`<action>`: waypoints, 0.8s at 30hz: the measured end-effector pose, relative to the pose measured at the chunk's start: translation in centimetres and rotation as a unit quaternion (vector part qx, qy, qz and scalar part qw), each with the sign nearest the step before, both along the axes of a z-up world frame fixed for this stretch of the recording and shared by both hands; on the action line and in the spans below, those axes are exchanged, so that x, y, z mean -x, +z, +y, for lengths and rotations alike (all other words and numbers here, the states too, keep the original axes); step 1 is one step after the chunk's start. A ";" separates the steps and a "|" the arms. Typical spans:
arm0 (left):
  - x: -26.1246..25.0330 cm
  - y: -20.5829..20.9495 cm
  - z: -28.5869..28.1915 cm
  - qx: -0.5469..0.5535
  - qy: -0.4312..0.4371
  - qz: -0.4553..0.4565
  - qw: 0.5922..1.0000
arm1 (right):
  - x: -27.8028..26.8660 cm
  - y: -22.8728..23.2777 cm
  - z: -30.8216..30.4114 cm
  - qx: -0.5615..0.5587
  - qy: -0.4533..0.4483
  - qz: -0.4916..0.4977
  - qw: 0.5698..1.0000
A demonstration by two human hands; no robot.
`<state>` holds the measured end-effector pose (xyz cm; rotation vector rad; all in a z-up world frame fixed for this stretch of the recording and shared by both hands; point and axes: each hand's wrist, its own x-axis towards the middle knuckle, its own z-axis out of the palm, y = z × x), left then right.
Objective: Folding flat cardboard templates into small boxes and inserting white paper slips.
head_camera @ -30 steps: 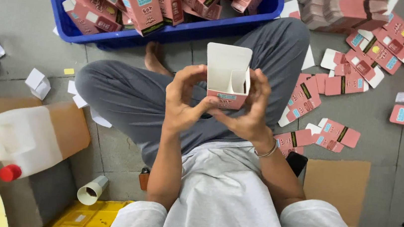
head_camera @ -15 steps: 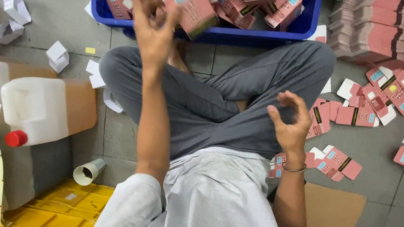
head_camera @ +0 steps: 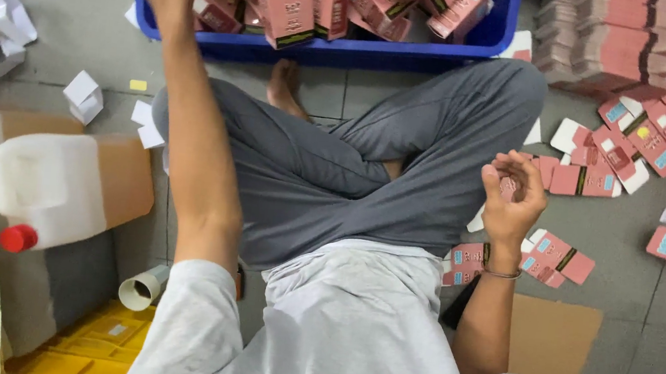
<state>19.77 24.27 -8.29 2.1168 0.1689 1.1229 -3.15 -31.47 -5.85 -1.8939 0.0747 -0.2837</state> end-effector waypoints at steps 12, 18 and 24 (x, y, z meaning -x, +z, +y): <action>15.4 9.5 -15.3 0.061 -0.023 0.058 0.996 | -0.1 -7.1 -9.4 -0.024 -0.226 0.065 0.972; 19.1 7.1 -20.8 0.052 -0.087 0.066 0.993 | -1.3 -11.9 -11.3 -0.032 -0.249 0.048 0.967; 22.0 4.9 -26.3 0.087 -0.216 0.147 0.961 | -0.3 -13.2 -12.5 0.014 -0.278 0.069 0.958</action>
